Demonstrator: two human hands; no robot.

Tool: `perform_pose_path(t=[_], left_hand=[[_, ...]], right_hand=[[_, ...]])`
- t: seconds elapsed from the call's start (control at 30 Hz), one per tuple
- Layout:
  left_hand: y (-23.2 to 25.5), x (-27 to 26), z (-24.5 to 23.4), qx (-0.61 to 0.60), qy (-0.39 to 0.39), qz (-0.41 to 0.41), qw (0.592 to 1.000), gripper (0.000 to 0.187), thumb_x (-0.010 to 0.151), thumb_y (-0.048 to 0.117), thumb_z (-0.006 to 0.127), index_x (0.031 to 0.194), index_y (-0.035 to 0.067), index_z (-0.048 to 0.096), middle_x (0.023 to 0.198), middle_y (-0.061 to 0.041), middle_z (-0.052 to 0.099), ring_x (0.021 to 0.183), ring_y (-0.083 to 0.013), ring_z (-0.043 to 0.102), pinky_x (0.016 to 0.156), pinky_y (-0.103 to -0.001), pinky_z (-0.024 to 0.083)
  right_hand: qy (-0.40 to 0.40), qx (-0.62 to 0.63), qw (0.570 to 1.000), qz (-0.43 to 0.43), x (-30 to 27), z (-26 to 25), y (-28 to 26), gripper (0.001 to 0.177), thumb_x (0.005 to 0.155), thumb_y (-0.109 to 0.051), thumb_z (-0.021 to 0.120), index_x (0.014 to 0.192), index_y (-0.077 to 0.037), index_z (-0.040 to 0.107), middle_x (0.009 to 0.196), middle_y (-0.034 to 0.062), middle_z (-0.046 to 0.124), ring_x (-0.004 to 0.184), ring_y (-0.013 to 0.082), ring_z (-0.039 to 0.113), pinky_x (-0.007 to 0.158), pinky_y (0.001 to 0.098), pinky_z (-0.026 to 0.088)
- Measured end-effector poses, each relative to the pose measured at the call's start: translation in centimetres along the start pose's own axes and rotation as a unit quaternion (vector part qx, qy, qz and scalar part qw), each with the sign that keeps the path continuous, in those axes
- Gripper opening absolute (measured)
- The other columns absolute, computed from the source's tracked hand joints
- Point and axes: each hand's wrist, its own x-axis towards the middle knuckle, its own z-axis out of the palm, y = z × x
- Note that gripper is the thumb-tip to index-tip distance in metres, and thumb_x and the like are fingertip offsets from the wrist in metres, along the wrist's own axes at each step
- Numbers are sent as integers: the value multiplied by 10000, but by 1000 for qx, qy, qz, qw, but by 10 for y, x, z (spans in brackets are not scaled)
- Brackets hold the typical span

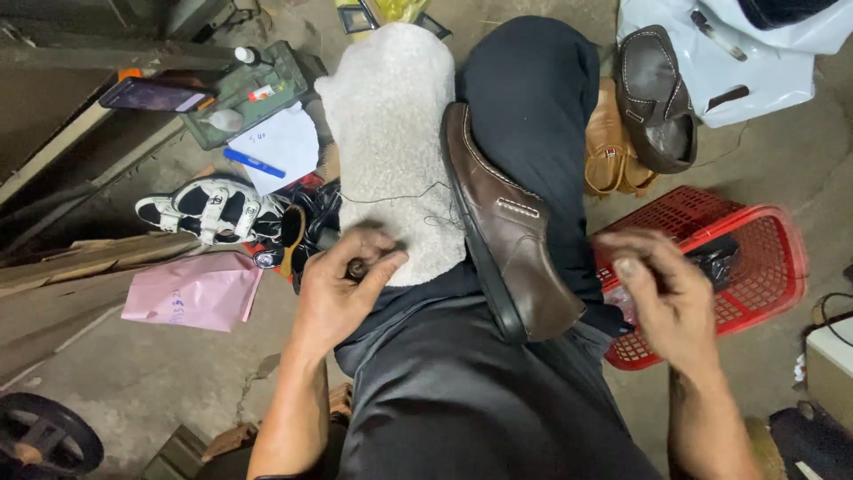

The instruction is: A person is hand-sewing the sole of a brown leather shoe using a needle and thick thread in a workshop.

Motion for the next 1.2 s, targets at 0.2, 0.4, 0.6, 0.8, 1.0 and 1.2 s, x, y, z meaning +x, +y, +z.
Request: perform_pose_path(t=[0.2, 0.4, 0.6, 0.8, 1.0, 1.2], left_hand=[[13, 20, 32, 104, -4, 46, 994, 498, 953, 196, 784, 1413, 162, 596, 813, -10, 620, 683, -146, 586, 721, -306, 538], [31, -3, 12, -32, -159, 47, 986, 97, 956, 173, 648, 951, 97, 709, 911, -5, 750, 797, -131, 687, 767, -300, 554], [8, -29, 35, 102, 6, 192, 976, 242, 908, 153, 698, 675, 175, 634, 533, -9, 566, 415, -215, 571, 367, -316, 455], [22, -36, 46, 74, 81, 261, 959, 369, 949, 179, 618, 606, 208, 483, 541, 60, 330, 374, -147, 391, 371, -224, 389], [24, -15, 24, -37, 100, 173, 979, 229, 900, 90, 763, 742, 74, 597, 851, -129, 674, 651, -320, 643, 554, -374, 511], [10, 6, 33, 32, 177, 93, 979, 220, 965, 81, 723, 836, 26, 553, 616, -162, 620, 469, -335, 603, 404, -361, 416]], right_hand=[[-74, 179, 978, 80, 8, 32, -35, 402, 960, -225, 625, 1289, 6, 631, 1169, 80, 700, 1022, 140, 663, 923, 263, 531], [-68, 196, 971, 120, -1, 51, -45, 482, 897, -164, 722, 1322, 13, 581, 1125, 72, 703, 990, 143, 647, 875, 267, 515], [-81, 328, 937, 90, 12, 53, -48, 574, 820, 23, 757, 1347, 112, 548, 1104, 221, 774, 1027, 195, 700, 915, 429, 595], [-117, 309, 941, 73, 17, 49, -49, 582, 805, 42, 755, 1348, 112, 559, 1108, 196, 773, 1030, 157, 664, 929, 418, 585], [-92, 260, 958, 77, 22, 46, -53, 514, 855, -49, 732, 1342, 58, 608, 1070, 195, 779, 1016, 187, 678, 877, 447, 615], [-124, 266, 954, 69, 35, 57, -47, 578, 842, -96, 766, 1384, 21, 605, 1078, 186, 782, 981, 205, 705, 870, 460, 610]])
